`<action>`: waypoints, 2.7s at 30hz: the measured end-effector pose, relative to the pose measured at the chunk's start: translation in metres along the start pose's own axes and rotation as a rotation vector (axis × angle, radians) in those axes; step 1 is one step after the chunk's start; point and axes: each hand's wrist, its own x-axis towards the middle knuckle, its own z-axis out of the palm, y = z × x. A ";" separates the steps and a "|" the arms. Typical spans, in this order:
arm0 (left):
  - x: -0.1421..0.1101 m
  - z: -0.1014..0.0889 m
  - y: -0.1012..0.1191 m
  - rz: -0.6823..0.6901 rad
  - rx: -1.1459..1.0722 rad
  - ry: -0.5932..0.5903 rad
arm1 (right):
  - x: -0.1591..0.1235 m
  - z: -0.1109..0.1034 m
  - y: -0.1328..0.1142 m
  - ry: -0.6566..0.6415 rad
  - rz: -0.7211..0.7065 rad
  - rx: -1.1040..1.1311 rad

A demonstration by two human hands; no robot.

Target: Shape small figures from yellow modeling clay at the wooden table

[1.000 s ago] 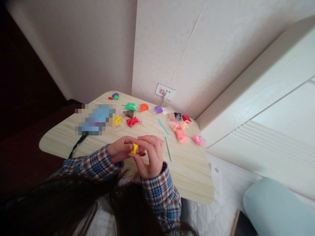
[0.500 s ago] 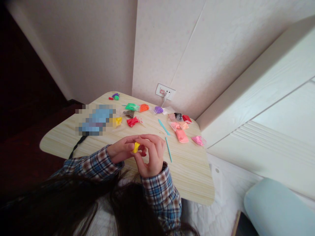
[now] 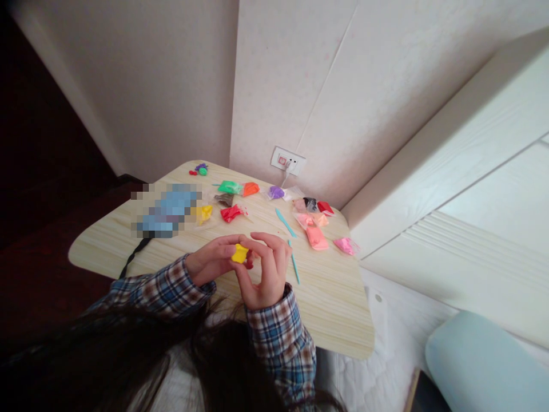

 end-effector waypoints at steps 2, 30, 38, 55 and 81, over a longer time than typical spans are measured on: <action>0.000 0.001 0.001 -0.001 -0.004 0.026 | 0.000 -0.001 0.000 0.009 -0.006 0.022; 0.000 -0.006 -0.005 0.007 0.019 -0.202 | 0.000 -0.004 -0.002 -0.017 -0.072 0.089; 0.000 -0.005 -0.004 -0.001 0.018 -0.218 | 0.000 -0.004 -0.001 -0.005 -0.098 0.089; -0.001 -0.005 -0.004 -0.014 -0.015 -0.158 | -0.001 -0.004 0.001 0.005 -0.101 0.107; -0.001 0.000 -0.002 0.032 0.031 -0.050 | 0.001 -0.003 -0.001 0.001 -0.055 0.003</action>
